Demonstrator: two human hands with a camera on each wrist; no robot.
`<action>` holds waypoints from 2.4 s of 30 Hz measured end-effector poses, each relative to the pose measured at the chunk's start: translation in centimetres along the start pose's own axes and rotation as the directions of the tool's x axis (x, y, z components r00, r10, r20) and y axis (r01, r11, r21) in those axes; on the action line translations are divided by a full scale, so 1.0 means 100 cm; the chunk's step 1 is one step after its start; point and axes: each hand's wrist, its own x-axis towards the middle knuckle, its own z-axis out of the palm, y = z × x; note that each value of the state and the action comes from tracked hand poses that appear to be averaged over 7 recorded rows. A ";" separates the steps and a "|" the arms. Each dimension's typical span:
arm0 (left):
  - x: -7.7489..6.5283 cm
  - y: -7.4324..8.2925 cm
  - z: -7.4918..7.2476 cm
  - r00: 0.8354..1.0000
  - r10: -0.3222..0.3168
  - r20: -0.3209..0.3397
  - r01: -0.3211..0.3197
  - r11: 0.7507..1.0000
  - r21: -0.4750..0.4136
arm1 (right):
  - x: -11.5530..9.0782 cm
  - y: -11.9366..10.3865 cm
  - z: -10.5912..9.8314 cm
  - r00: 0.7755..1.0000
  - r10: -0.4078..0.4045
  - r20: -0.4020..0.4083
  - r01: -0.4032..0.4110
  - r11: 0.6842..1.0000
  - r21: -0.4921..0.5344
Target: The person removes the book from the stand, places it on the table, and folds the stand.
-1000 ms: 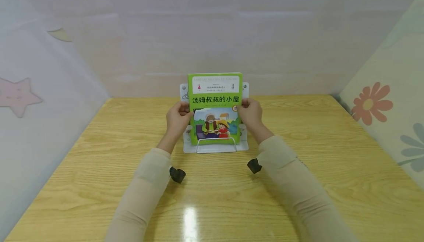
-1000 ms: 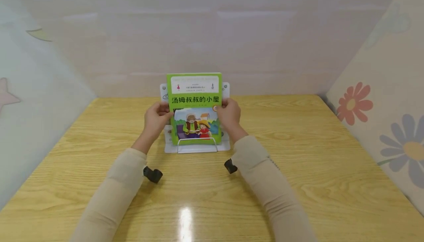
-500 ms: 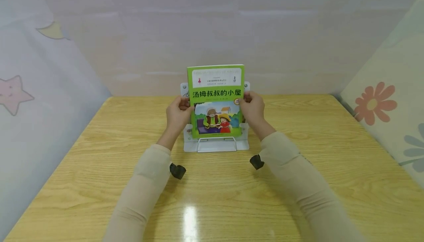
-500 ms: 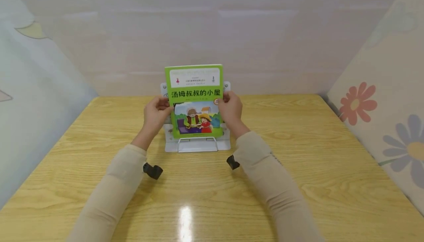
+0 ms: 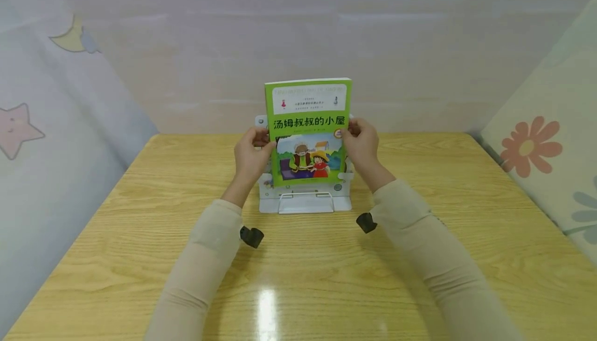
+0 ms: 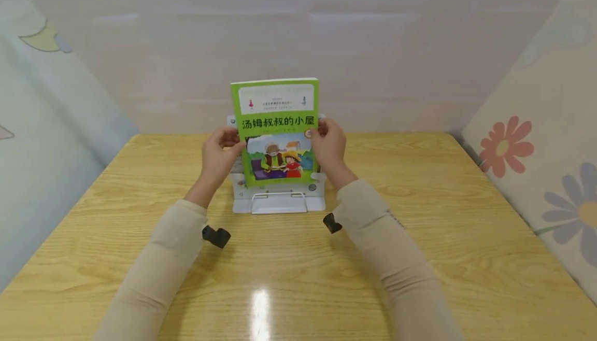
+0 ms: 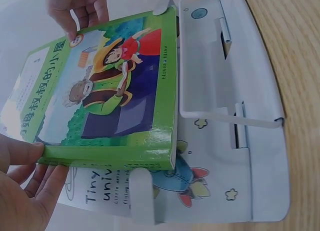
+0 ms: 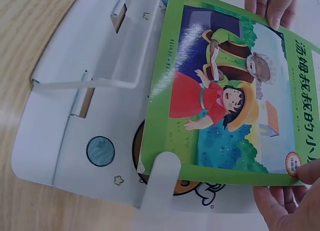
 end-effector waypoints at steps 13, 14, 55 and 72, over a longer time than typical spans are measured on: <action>0.002 0.018 -0.011 0.993 0.091 -0.076 -0.098 0.991 -0.095 | -0.003 -0.024 -0.006 0.990 -0.140 -0.016 0.140 0.988 0.063; 0.002 0.019 -0.013 0.992 0.098 -0.084 -0.107 0.989 -0.102 | -0.003 -0.026 -0.006 0.989 -0.147 -0.014 0.147 0.987 0.070; -0.009 0.022 -0.043 0.977 0.085 -0.194 -0.144 0.940 -0.310 | -0.009 -0.041 -0.001 0.952 -0.278 0.126 0.246 0.944 0.219; 0.029 -0.063 -0.092 0.991 -0.002 -0.132 -0.062 0.872 -0.486 | -0.017 -0.039 0.041 0.947 -0.245 0.208 0.186 0.946 0.266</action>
